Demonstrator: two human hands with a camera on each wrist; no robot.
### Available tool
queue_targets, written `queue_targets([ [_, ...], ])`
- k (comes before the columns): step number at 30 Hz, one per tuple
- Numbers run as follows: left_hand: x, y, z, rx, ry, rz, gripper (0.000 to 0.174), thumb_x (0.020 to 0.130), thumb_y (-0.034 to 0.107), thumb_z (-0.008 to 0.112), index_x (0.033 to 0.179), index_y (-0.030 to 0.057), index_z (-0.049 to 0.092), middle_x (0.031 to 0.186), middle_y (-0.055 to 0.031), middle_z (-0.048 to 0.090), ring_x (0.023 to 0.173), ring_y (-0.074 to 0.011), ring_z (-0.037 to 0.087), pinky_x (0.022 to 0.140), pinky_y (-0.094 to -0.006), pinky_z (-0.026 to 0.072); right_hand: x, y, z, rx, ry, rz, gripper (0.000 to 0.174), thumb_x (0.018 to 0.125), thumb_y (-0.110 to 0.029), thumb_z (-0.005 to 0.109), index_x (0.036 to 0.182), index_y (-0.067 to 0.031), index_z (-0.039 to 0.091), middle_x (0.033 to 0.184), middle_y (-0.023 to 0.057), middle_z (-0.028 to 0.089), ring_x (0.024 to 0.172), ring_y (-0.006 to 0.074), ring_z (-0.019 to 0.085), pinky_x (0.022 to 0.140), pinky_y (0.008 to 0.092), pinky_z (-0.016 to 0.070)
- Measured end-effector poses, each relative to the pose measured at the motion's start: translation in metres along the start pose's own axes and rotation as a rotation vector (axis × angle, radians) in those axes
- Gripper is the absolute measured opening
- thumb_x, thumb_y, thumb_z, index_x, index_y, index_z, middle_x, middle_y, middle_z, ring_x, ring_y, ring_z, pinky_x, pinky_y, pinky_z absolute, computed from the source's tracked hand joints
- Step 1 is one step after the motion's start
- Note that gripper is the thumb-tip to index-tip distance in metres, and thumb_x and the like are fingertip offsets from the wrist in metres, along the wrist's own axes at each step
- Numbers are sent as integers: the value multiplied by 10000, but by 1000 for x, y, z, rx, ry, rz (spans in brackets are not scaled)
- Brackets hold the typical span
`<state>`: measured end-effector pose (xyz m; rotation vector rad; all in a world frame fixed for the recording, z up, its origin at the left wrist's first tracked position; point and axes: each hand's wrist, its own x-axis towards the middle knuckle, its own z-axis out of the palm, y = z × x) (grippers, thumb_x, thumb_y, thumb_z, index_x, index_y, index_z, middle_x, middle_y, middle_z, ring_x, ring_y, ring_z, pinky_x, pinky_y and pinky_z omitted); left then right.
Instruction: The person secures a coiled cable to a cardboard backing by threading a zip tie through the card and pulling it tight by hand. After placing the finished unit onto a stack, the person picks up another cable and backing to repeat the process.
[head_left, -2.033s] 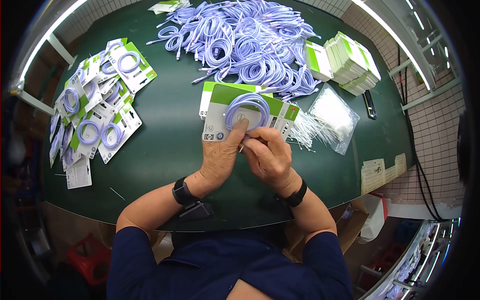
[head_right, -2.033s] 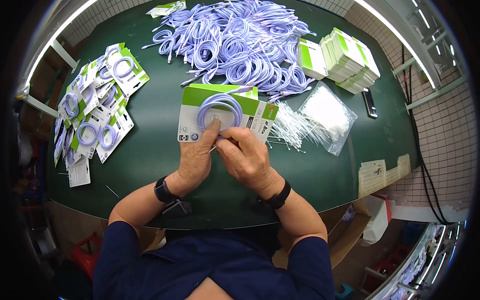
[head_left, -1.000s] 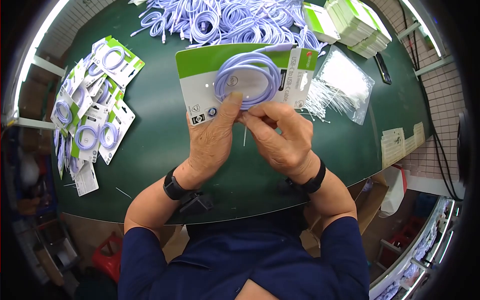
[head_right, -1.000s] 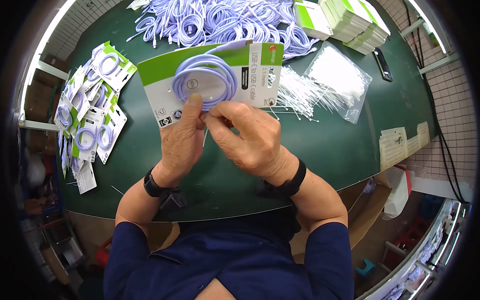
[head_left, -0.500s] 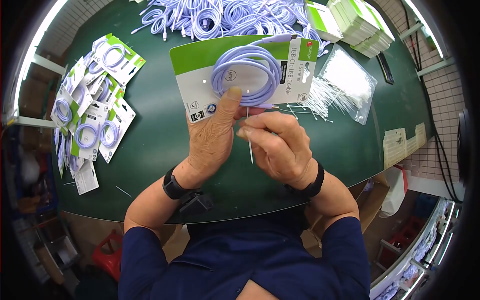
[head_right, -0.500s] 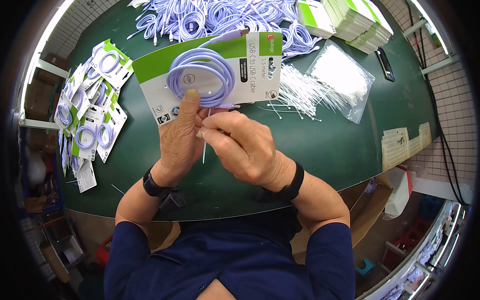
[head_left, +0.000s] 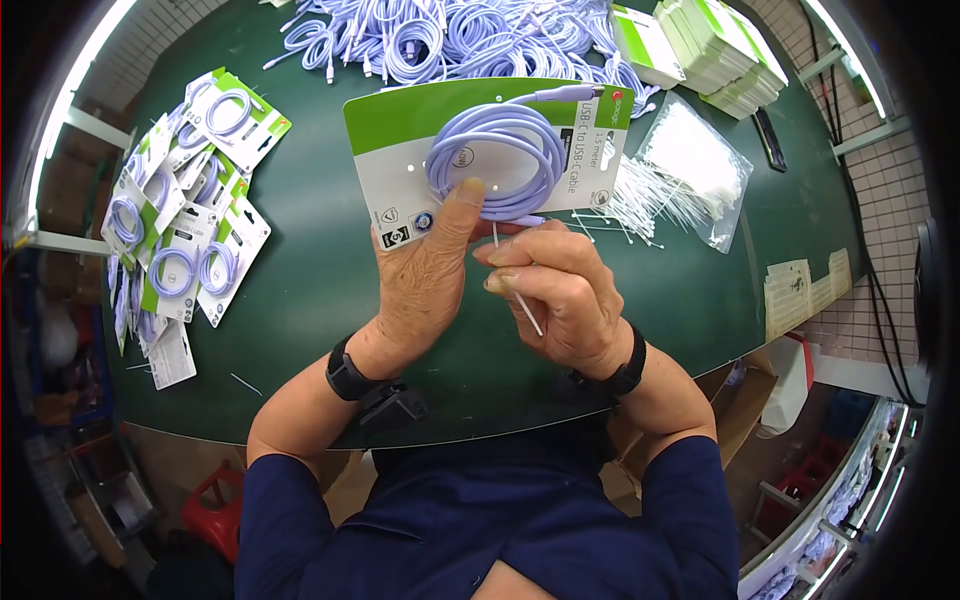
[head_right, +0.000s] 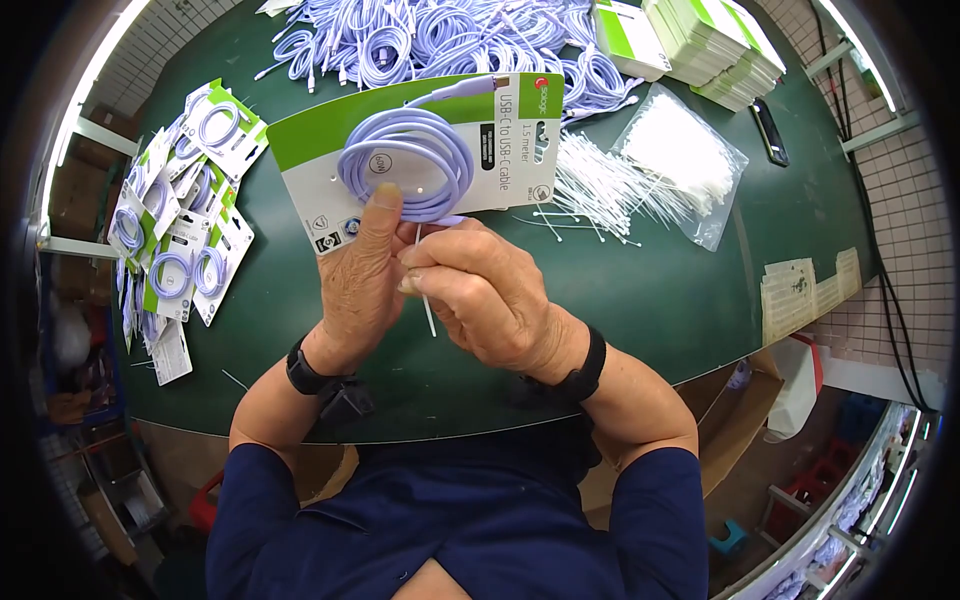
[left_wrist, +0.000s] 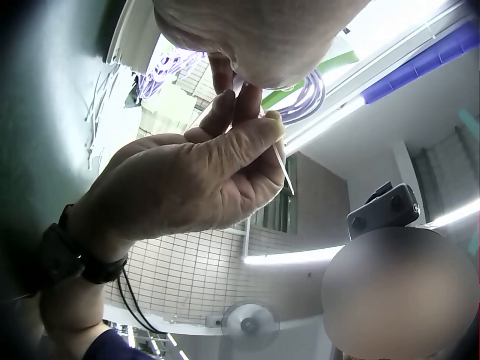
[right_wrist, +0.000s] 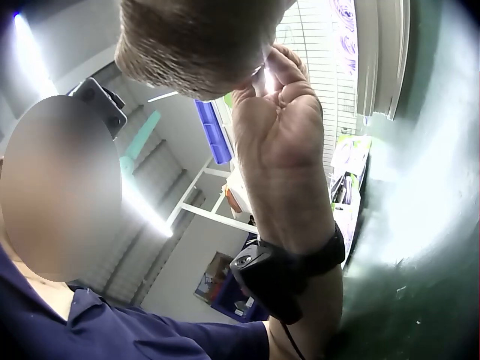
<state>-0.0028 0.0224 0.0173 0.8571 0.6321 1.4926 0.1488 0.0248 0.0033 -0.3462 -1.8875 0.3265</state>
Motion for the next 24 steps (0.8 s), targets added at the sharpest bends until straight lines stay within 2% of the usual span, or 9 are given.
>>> queue_targets([
  [2, 0, 0, -3, 70, -64, -16, 491, 1135, 218, 508, 1563, 15, 378, 1462, -214, 579, 1321, -340, 641, 1081, -490, 592, 0, 0, -1, 10, 7, 2, 315, 914, 89, 763, 1136, -26, 571, 1118, 158, 618, 877, 289, 759, 738, 383, 628],
  [3, 0, 0, -2, 70, -64, -15, 491, 1135, 218, 508, 1563, 15, 378, 1462, -214, 579, 1321, -340, 641, 1081, -490, 592, -1, 1, -1, 24, 10, 10, 307, 927, 80, 755, 1140, -29, 562, 1119, 158, 615, 881, 288, 760, 743, 385, 629],
  [6, -1, -2, 6, -60, 45, 26, 374, 1091, 81, 553, 1440, -50, 520, 1327, -226, 676, 1173, -318, 729, 952, -409, 650, -2, 2, -1, 53, 14, 24, 290, 952, 64, 737, 1147, -34, 545, 1123, 157, 610, 889, 286, 761, 753, 387, 631],
  [11, 0, -10, -1, -35, 65, 65, 350, 1077, 109, 621, 1387, -45, 571, 1272, -187, 704, 1108, -274, 749, 892, -375, 658, -2, 2, -3, 33, 3, 45, 270, 966, 48, 733, 1139, -27, 539, 1122, 172, 637, 904, 289, 766, 778, 393, 640],
  [14, -4, -13, -6, 77, 174, 85, 324, 1052, 129, 686, 1323, -37, 620, 1187, -141, 729, 1034, -215, 751, 825, -347, 659, 2, 1, -7, 2, -13, 49, 268, 965, 52, 732, 1134, -16, 536, 1123, 175, 653, 897, 290, 769, 780, 395, 645],
  [18, -10, -12, -6, 55, 167, 50, 315, 1041, 132, 709, 1297, -35, 634, 1135, -119, 736, 974, -181, 743, 778, -333, 660, 7, 1, -14, -29, 16, 127, 271, 962, 74, 727, 1136, -7, 536, 1080, 190, 692, 876, 266, 771, 752, 373, 646],
  [21, -9, -10, 0, 42, 150, 42, 310, 1042, 133, 709, 1292, -36, 638, 1126, -120, 738, 956, -174, 741, 759, -331, 663, -3, 10, -12, 72, 135, 275, 278, 953, 92, 728, 1140, -10, 549, 1022, 185, 718, 852, 231, 770, 689, 332, 626],
  [24, -10, -11, 1, 52, 141, 32, 312, 1042, 134, 709, 1292, -38, 638, 1126, -124, 738, 941, -172, 742, 747, -328, 666, -4, 11, -11, 115, 184, 267, 274, 948, 91, 739, 1130, -17, 565, 971, 181, 728, 827, 207, 760, 655, 316, 609],
])
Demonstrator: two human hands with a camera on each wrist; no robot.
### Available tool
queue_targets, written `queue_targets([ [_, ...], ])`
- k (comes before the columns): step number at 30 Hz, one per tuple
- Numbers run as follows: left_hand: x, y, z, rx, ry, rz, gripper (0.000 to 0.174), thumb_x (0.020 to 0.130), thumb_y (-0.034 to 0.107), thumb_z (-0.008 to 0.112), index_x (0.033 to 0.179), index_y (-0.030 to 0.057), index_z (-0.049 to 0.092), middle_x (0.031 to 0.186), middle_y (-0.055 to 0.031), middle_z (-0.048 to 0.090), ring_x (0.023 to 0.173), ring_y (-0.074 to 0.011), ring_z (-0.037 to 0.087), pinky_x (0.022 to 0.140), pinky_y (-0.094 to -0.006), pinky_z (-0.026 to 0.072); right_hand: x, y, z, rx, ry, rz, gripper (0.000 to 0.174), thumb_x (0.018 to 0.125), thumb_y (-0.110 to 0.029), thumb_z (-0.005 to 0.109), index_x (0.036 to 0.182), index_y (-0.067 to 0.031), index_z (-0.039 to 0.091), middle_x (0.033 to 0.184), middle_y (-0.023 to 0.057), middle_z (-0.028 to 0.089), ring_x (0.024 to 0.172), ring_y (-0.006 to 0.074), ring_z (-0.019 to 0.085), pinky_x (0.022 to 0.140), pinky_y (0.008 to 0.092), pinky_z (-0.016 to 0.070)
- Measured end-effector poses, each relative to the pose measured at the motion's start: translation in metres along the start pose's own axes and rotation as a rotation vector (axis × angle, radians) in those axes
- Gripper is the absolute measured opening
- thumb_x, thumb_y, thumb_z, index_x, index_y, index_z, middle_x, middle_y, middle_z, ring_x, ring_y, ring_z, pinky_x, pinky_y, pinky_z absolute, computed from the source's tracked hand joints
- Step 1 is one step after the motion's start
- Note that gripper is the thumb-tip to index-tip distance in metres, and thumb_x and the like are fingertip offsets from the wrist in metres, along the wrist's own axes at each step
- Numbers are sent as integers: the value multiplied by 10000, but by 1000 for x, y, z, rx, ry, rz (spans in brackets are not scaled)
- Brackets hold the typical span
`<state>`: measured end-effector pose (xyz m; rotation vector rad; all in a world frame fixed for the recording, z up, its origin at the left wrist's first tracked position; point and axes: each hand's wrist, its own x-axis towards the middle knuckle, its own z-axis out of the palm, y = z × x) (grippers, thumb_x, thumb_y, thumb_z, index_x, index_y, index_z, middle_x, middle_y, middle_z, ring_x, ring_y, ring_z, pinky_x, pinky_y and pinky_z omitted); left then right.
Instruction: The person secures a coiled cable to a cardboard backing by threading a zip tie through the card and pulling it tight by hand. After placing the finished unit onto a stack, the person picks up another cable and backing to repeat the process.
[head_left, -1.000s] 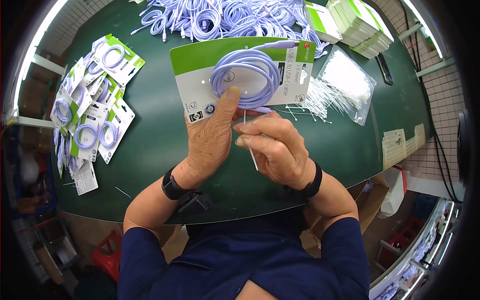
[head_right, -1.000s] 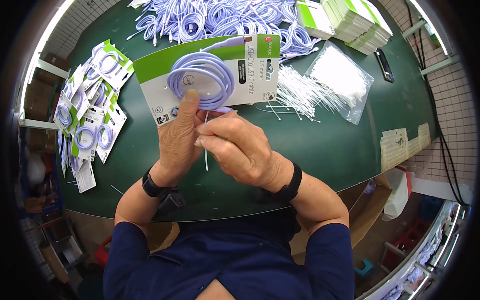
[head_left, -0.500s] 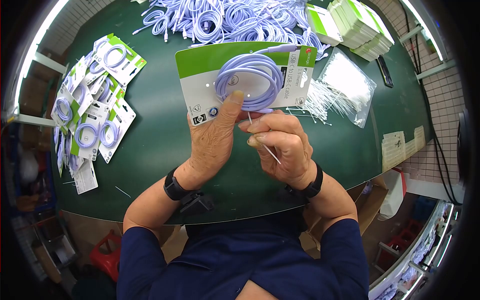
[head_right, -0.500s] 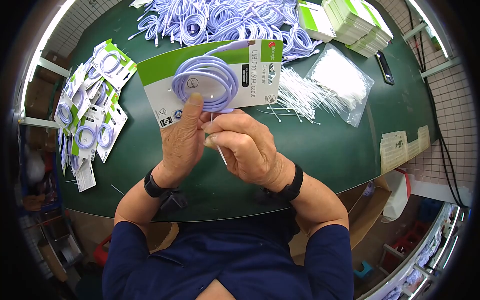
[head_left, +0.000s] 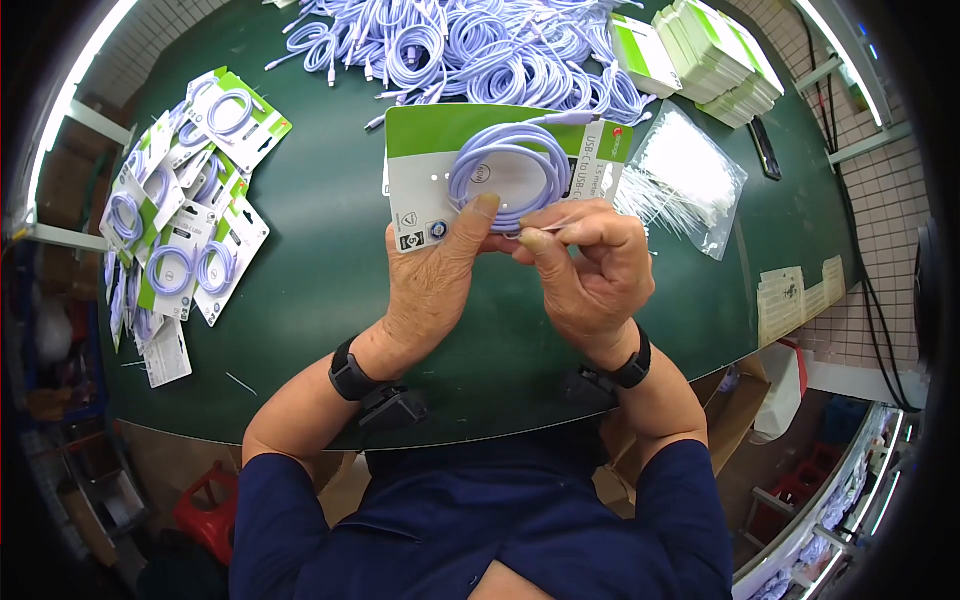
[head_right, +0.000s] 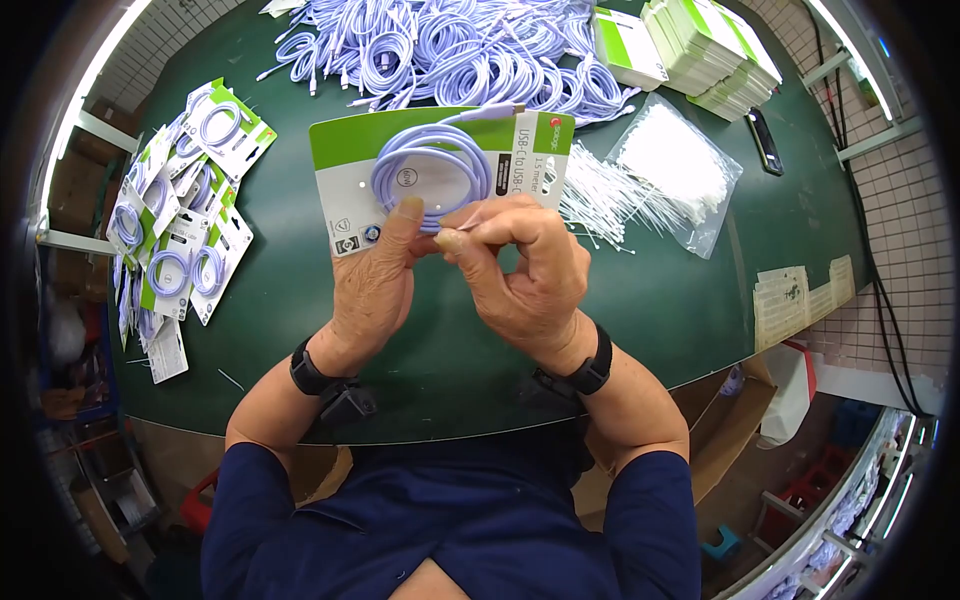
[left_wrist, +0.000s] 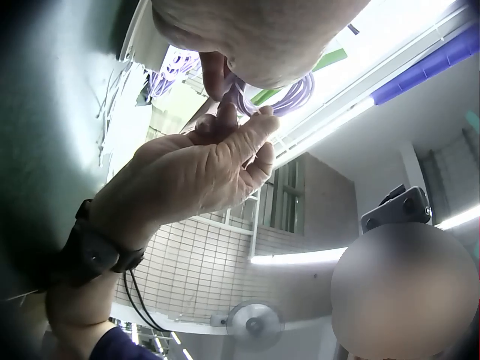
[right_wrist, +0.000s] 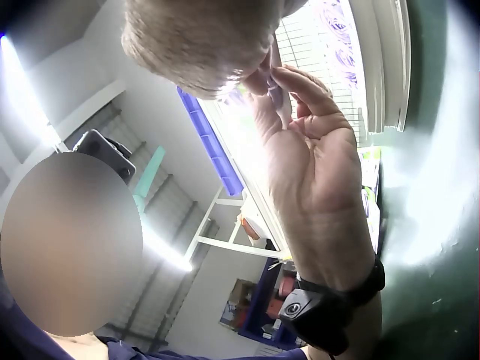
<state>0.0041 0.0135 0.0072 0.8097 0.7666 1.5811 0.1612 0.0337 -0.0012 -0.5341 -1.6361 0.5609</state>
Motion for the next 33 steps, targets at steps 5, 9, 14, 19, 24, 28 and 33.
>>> queue_targets([
  [5, -1, -3, -1, 36, -9, -8, 317, 1043, 130, 706, 1298, -44, 632, 1139, -135, 736, 933, -179, 748, 751, -328, 672, 10, -5, -2, -148, -18, -188, 252, 907, 85, 787, 1075, -25, 635, 935, 149, 747, 733, 184, 720, 606, 296, 568],
  [9, 2, -4, -1, 20, 8, -7, 324, 1041, 129, 707, 1301, -47, 628, 1141, -138, 734, 940, -185, 749, 761, -331, 676, 19, -16, -10, -252, -142, -316, 263, 850, 68, 839, 1047, -41, 703, 944, 121, 762, 694, 189, 688, 593, 292, 543],
  [14, 4, 0, -1, -25, -15, -59, 339, 1036, 131, 716, 1308, -48, 622, 1144, -136, 732, 944, -193, 750, 769, -336, 678, 11, -13, -7, -245, -149, -345, 294, 813, 41, 869, 1060, -61, 745, 970, 97, 775, 695, 202, 681, 586, 287, 518],
  [19, 2, -1, 0, -12, 8, -51, 343, 1037, 129, 714, 1315, -48, 617, 1148, -138, 733, 935, -198, 753, 768, -338, 680, 10, -14, -8, -229, -141, -318, 310, 823, 38, 865, 1089, -66, 745, 968, 96, 774, 717, 201, 684, 591, 292, 515],
  [24, 1, -5, -1, 31, 18, -3, 317, 1035, 120, 714, 1291, -50, 634, 1117, -138, 741, 913, -189, 753, 760, -334, 679, 17, -15, -7, -253, -130, -273, 312, 829, 53, 853, 1101, -48, 739, 964, 103, 766, 736, 212, 672, 610, 302, 513],
  [28, 1, -5, -2, 48, 1, -18, 281, 1031, 119, 719, 1243, -55, 661, 1080, -132, 751, 890, -177, 751, 750, -330, 675, 20, -1, -5, -350, -88, -308, 339, 812, 74, 845, 1117, -32, 742, 955, 108, 753, 748, 218, 661, 618, 312, 507],
  [33, 0, -3, 0, 115, -7, 1, 240, 1026, 115, 723, 1192, -56, 688, 1033, -115, 762, 858, -155, 744, 724, -312, 658, 21, 0, -12, -431, -150, -352, 407, 758, 98, 847, 1133, -41, 770, 1001, 99, 730, 755, 219, 656, 635, 326, 516],
])
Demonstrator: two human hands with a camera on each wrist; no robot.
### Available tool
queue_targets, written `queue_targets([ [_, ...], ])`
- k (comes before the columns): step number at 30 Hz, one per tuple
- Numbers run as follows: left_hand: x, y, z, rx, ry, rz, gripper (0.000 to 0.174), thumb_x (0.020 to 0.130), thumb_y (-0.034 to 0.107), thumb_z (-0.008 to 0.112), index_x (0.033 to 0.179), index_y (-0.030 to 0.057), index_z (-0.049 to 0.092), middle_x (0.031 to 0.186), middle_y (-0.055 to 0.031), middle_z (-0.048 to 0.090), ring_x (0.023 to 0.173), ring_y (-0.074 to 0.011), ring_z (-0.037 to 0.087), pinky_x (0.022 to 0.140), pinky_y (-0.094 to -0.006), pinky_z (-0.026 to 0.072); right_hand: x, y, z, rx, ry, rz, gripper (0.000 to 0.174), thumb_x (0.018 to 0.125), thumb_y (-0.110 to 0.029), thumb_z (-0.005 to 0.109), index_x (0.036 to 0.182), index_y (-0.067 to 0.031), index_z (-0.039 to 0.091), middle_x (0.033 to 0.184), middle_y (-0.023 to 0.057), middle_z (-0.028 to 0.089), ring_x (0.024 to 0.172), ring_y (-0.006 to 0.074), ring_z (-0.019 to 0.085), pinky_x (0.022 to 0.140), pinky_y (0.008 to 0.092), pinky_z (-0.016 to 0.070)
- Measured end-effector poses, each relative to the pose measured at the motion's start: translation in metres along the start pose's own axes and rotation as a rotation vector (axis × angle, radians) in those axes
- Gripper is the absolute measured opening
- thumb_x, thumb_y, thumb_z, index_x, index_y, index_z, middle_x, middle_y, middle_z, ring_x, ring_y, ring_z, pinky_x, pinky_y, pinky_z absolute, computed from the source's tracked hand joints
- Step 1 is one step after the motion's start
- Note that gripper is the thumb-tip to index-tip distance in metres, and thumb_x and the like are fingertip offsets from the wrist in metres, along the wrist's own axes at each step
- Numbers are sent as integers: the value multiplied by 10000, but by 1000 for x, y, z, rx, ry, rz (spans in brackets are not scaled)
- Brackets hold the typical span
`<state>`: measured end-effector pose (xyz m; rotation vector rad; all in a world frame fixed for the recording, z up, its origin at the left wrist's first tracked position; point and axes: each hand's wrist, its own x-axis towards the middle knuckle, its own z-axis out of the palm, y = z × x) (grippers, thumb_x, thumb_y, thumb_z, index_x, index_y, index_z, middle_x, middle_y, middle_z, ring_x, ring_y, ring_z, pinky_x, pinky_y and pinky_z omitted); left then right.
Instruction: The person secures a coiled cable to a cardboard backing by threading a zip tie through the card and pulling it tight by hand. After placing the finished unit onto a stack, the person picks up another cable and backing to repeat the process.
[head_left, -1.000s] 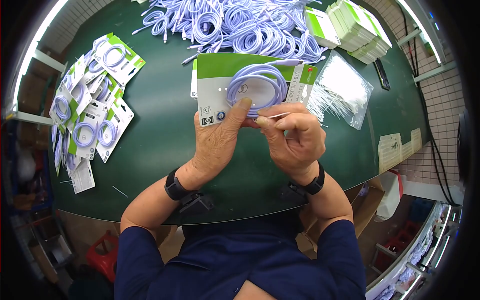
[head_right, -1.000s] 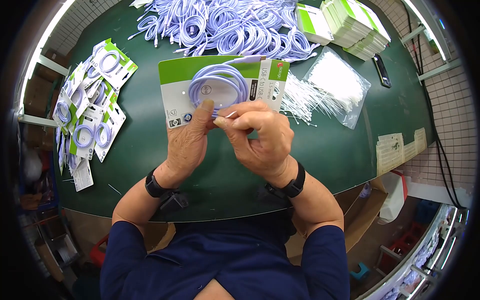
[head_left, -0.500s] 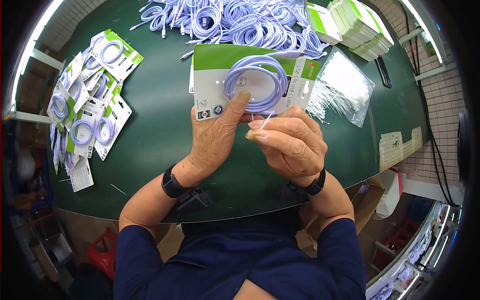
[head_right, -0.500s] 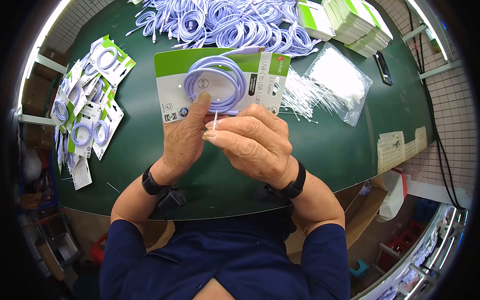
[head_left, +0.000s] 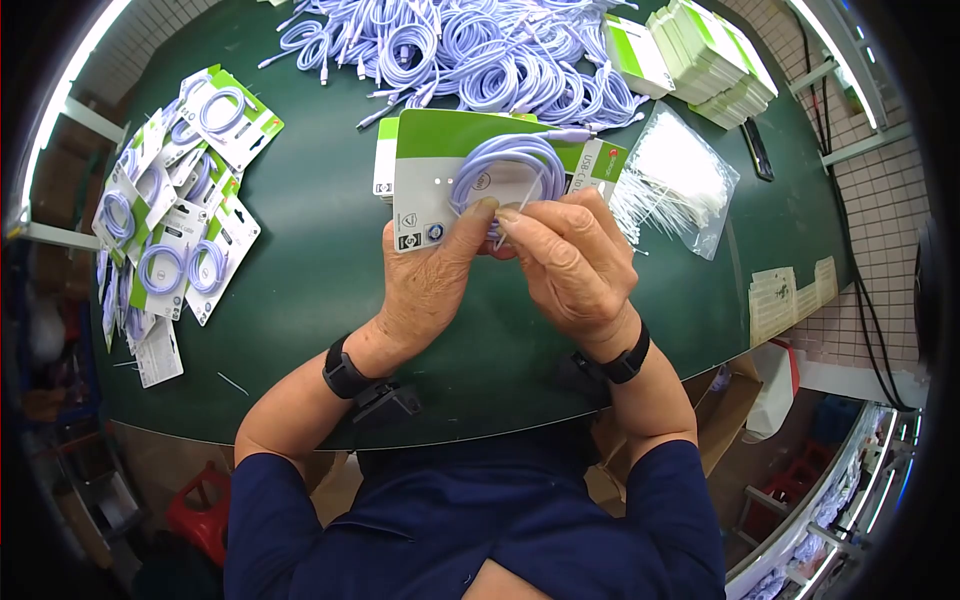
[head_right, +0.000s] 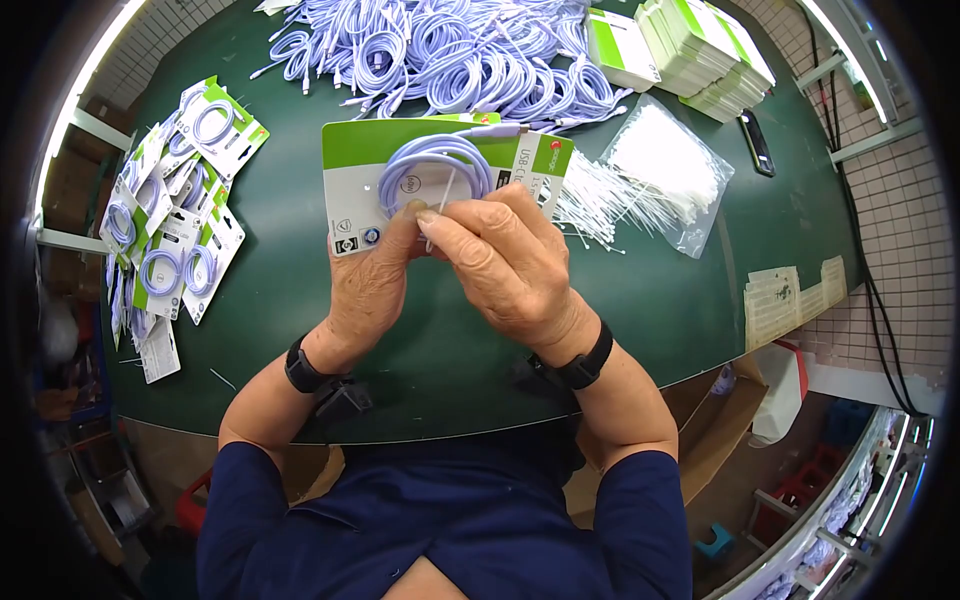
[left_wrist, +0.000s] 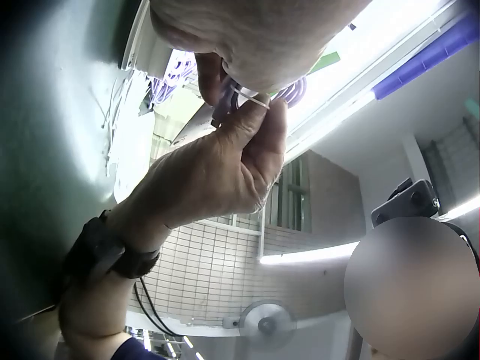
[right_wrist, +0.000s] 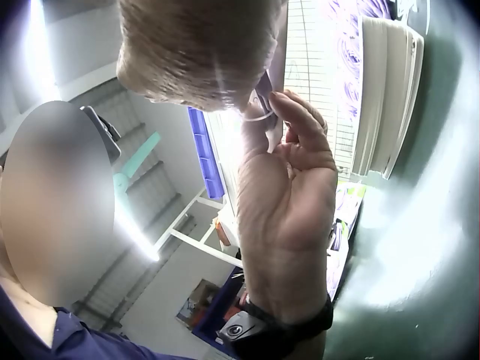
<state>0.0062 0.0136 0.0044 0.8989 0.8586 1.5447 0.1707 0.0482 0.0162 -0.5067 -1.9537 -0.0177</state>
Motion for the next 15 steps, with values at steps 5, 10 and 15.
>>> queue_targets([
  [5, 0, 0, -2, 87, 17, 28, 229, 1015, 108, 732, 1180, -48, 700, 1003, -87, 763, 828, -125, 729, 694, -284, 629, -4, -4, -9, 18, -78, 21, 442, 713, 92, 861, 1120, -68, 796, 1062, 81, 713, 785, 221, 660, 671, 328, 535],
  [10, -2, 9, 2, 105, 35, 72, 225, 1002, 106, 742, 1166, -43, 708, 991, -72, 761, 805, -109, 717, 681, -272, 609, -4, -11, -13, 17, -78, -35, 447, 701, 75, 875, 1113, -85, 807, 1122, 66, 710, 850, 221, 678, 709, 332, 548],
  [15, -1, 13, 3, 66, 39, 43, 216, 989, 91, 743, 1154, -44, 710, 978, -66, 759, 796, -103, 713, 681, -271, 608, -1, -15, -15, 27, -81, -43, 426, 704, 68, 880, 1094, -85, 805, 1113, 61, 737, 889, 228, 692, 723, 342, 552],
])
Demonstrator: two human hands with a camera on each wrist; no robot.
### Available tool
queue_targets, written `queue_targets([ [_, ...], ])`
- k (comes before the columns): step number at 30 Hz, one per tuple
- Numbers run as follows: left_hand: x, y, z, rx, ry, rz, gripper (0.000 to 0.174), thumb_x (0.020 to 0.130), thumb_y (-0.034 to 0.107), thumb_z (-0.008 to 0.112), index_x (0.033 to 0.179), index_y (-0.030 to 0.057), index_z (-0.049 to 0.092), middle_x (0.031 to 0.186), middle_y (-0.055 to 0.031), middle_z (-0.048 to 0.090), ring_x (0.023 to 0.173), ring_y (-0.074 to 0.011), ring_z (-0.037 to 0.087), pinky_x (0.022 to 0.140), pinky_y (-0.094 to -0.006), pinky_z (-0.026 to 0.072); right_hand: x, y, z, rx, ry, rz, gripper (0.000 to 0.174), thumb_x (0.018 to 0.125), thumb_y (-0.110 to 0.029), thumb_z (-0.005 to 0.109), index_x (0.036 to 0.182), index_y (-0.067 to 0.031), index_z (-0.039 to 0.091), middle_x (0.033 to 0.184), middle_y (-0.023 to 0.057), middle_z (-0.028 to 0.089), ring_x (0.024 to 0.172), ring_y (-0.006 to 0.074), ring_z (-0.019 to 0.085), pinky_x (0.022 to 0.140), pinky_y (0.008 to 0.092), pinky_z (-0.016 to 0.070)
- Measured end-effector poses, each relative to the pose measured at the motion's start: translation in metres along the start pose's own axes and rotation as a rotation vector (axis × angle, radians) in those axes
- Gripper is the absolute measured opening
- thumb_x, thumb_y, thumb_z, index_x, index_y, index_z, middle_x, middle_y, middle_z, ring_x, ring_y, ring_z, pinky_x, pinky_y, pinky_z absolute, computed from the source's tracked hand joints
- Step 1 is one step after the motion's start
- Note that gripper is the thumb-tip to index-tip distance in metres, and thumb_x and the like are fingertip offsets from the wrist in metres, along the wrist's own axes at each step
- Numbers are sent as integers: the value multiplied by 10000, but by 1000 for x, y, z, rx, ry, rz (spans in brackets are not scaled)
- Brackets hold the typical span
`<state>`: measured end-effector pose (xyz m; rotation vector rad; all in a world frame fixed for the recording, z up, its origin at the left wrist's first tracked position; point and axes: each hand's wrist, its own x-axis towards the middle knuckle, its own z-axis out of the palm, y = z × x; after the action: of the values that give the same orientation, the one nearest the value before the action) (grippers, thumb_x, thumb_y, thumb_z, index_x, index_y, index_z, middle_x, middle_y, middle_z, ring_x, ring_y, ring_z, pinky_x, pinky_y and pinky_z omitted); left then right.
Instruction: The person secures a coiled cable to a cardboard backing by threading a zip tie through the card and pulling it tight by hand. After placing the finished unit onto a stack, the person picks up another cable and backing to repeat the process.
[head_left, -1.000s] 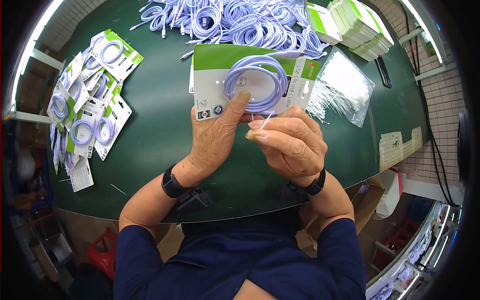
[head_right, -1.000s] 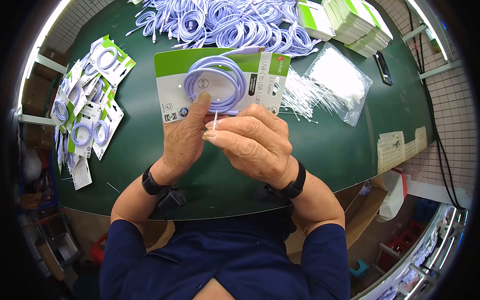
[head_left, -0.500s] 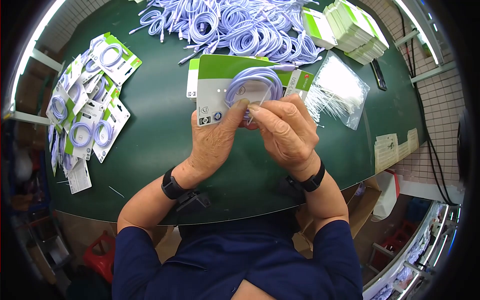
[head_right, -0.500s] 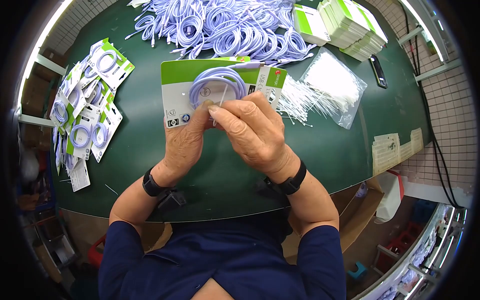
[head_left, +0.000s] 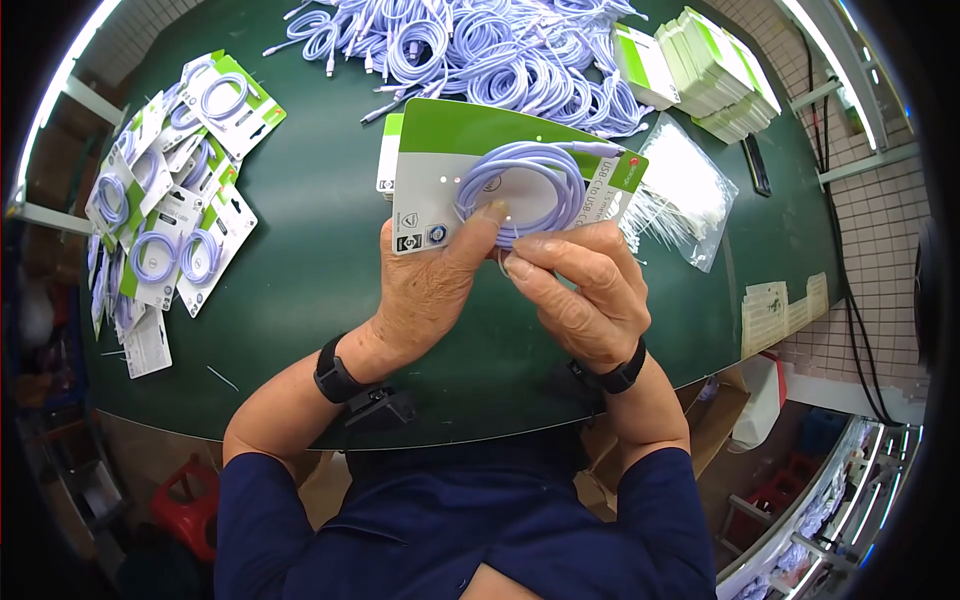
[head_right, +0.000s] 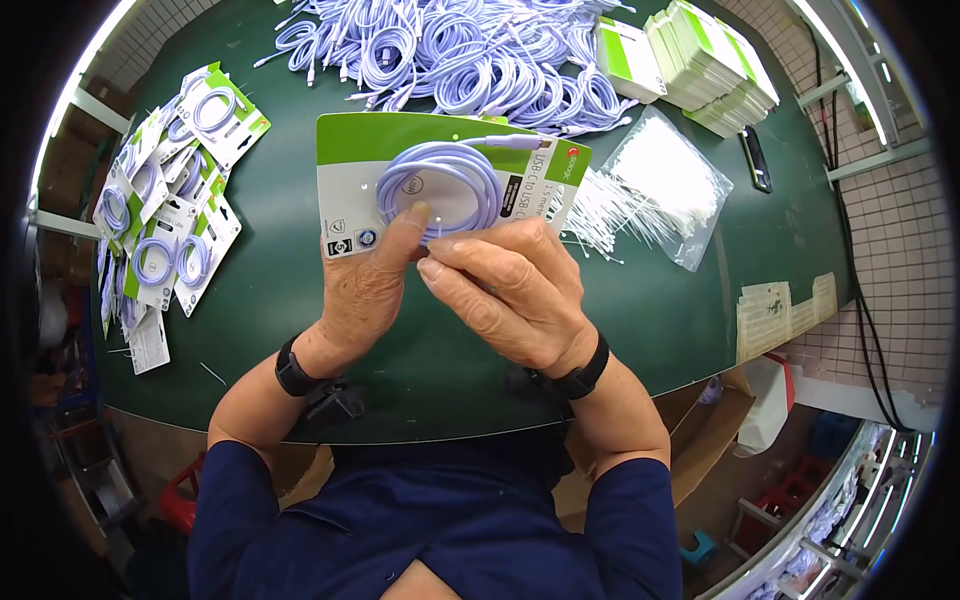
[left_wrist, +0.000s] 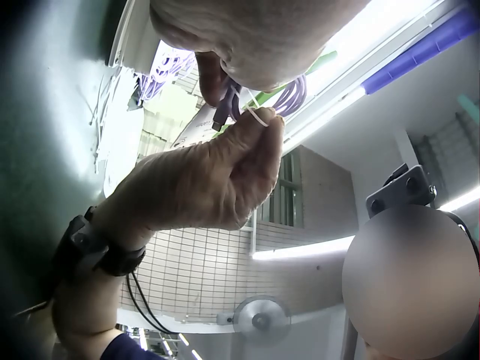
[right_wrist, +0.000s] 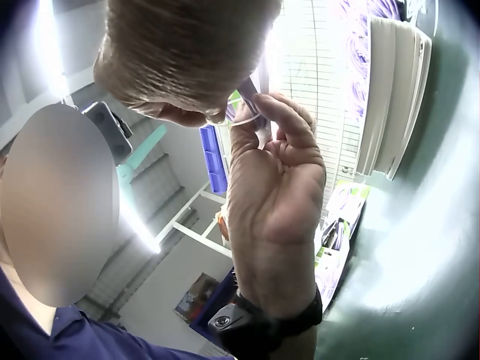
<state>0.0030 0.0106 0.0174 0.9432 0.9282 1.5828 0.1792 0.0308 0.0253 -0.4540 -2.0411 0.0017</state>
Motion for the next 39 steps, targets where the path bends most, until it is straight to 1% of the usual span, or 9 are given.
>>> queue_targets([
  [2, 0, 1, 0, -22, -4, -34, 210, 985, 83, 743, 1149, -44, 711, 974, -70, 759, 794, -102, 713, 676, -272, 607, 1, 0, -2, -2, -6, -6, 420, 705, 68, 881, 1088, -88, 804, 1110, 59, 746, 893, 230, 695, 724, 343, 551],
  [13, 2, 1, -2, -26, -33, 8, 197, 987, 65, 730, 1140, -56, 701, 969, -84, 750, 787, -124, 729, 665, -283, 614, -1, 0, 0, -83, 40, 4, 310, 759, 52, 867, 1019, -98, 790, 1035, 61, 785, 828, 223, 662, 679, 334, 518],
  [15, 2, 1, -2, -6, -44, 25, 200, 989, 64, 728, 1144, -58, 697, 971, -86, 749, 786, -129, 731, 667, -284, 615, -2, 2, 3, -78, 53, 5, 308, 762, 51, 866, 1021, -98, 789, 1035, 63, 785, 827, 223, 662, 677, 333, 516],
  [22, 1, 4, -1, -65, -44, -46, 218, 994, 64, 724, 1167, -62, 683, 979, -96, 749, 784, -143, 735, 682, -283, 617, -2, 4, 6, -71, 89, 10, 302, 778, 44, 867, 1032, -98, 786, 1017, 71, 787, 814, 224, 661, 667, 334, 507],
  [31, 2, -1, -5, -14, -58, -49, 203, 999, 71, 718, 1165, -43, 698, 976, -82, 754, 791, -129, 735, 684, -278, 618, -2, 8, 9, -53, 82, 68, 289, 793, 43, 863, 1033, -95, 780, 986, 78, 790, 793, 220, 660, 662, 322, 504],
  [34, 3, -11, -12, 270, -126, 168, 194, 1002, 76, 717, 1161, -36, 711, 972, -68, 757, 797, -126, 731, 685, -274, 618, -1, 9, 10, -47, 64, 101, 275, 800, 49, 856, 1025, -88, 774, 974, 83, 790, 779, 222, 667, 658, 320, 508],
  [35, 3, -10, -12, 270, -125, 170, 194, 1002, 76, 717, 1161, -36, 711, 972, -68, 757, 797, -126, 731, 685, -274, 618, 0, 10, 12, -11, 66, 135, 273, 798, 53, 854, 1020, -82, 769, 964, 86, 789, 767, 224, 675, 653, 323, 513],
  [38, 1, -4, -9, 114, -149, 29, 181, 997, 67, 716, 1155, -21, 723, 974, -65, 760, 802, -120, 724, 685, -271, 616, 2, 12, 15, 62, 75, 193, 269, 794, 60, 850, 1010, -72, 760, 942, 92, 787, 744, 228, 693, 642, 329, 523],
  [39, 2, -3, -8, 113, -152, 44, 181, 997, 67, 716, 1155, -21, 723, 974, -65, 760, 802, -120, 724, 685, -271, 616, 2, 12, 15, 49, 63, 188, 273, 786, 63, 850, 1009, -66, 757, 930, 95, 784, 736, 228, 700, 635, 333, 527],
])
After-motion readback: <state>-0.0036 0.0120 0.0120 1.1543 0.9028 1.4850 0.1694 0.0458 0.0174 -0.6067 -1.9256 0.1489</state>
